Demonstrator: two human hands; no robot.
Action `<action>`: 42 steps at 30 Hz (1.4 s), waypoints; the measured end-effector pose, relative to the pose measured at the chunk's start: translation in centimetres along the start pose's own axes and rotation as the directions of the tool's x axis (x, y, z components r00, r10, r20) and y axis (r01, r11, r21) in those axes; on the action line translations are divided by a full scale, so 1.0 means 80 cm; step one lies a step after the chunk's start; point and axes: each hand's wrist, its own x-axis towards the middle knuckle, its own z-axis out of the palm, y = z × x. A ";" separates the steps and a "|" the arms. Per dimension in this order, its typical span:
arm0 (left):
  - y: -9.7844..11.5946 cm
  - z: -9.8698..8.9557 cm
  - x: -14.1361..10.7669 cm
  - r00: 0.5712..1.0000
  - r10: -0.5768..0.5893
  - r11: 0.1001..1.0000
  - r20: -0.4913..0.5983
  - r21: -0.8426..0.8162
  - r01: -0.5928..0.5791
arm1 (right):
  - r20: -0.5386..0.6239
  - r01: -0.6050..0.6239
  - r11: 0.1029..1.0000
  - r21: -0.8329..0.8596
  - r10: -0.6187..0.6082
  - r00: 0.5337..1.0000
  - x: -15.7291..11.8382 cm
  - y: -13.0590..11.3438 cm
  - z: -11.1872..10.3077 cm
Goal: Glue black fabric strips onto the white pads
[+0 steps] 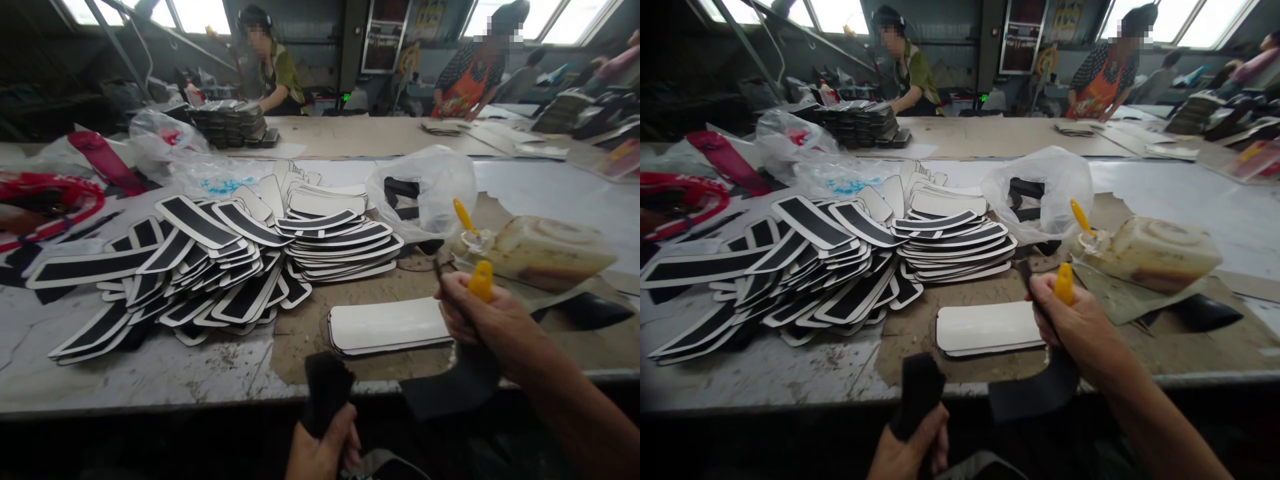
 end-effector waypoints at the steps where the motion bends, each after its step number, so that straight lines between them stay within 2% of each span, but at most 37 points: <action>1: 0.012 -0.008 0.005 0.995 0.017 1.000 -0.097 0.014 -0.016 | 0.094 0.023 0.979 -0.201 -0.004 0.996 0.010 -0.004 -0.002; 3: 0.037 -0.018 0.020 0.966 0.083 0.996 -0.245 0.039 -0.076 | 0.315 0.142 0.854 -0.501 0.027 0.949 0.028 -0.005 0.004; 4: 0.048 -0.020 0.028 0.957 0.113 0.993 -0.267 0.057 -0.102 | 0.408 0.210 0.788 -0.579 0.057 0.911 0.037 -0.004 0.013; 7: 0.071 -0.016 0.054 0.962 0.152 0.985 -0.228 0.118 -0.128 | 0.547 0.317 0.680 -0.661 0.147 0.824 0.058 0.008 0.045; 9: 0.077 -0.012 0.068 0.969 0.151 0.981 -0.195 0.153 -0.122 | 0.559 0.322 0.660 -0.679 0.180 0.810 0.069 0.018 0.062; 11: 0.079 -0.011 0.080 0.974 0.138 0.979 -0.180 0.174 -0.106 | 0.545 0.314 0.640 -0.702 0.199 0.814 0.078 0.027 0.072; 18: 0.078 -0.011 0.095 0.981 0.108 0.973 -0.161 0.222 -0.071 | 0.541 0.331 0.580 -0.744 0.232 0.809 0.086 0.039 0.080; 25: 0.080 -0.004 0.094 0.968 0.101 0.971 -0.230 0.235 -0.045 | 0.526 0.364 0.485 -0.795 0.255 0.811 0.085 0.034 0.084; 28: 0.079 0.000 0.096 0.947 0.156 0.964 -0.282 0.253 -0.084 | 0.527 0.381 0.456 -0.804 0.252 0.811 0.083 0.033 0.085; 32: 0.077 0.004 0.101 0.932 0.215 0.953 -0.292 0.273 -0.134 | 0.519 0.391 0.426 -0.816 0.241 0.820 0.078 0.029 0.088; 35: 0.075 0.004 0.103 0.937 0.181 0.955 -0.300 0.281 -0.094 | 0.533 0.413 0.409 -0.814 0.239 0.812 0.073 0.022 0.078; 37: 0.075 0.002 0.101 0.940 0.161 0.958 -0.301 0.275 -0.076 | 0.533 0.418 0.391 -0.820 0.252 0.808 0.068 0.016 0.058; 40: 0.080 -0.003 0.092 0.944 0.155 0.961 -0.292 0.268 -0.074 | 0.484 0.376 0.354 -0.856 0.292 0.825 0.062 0.011 0.008; 42: 0.084 -0.008 0.084 0.951 0.169 0.950 -0.261 0.299 -0.087 | 0.432 0.321 0.362 -0.875 0.285 0.856 0.061 0.011 -0.029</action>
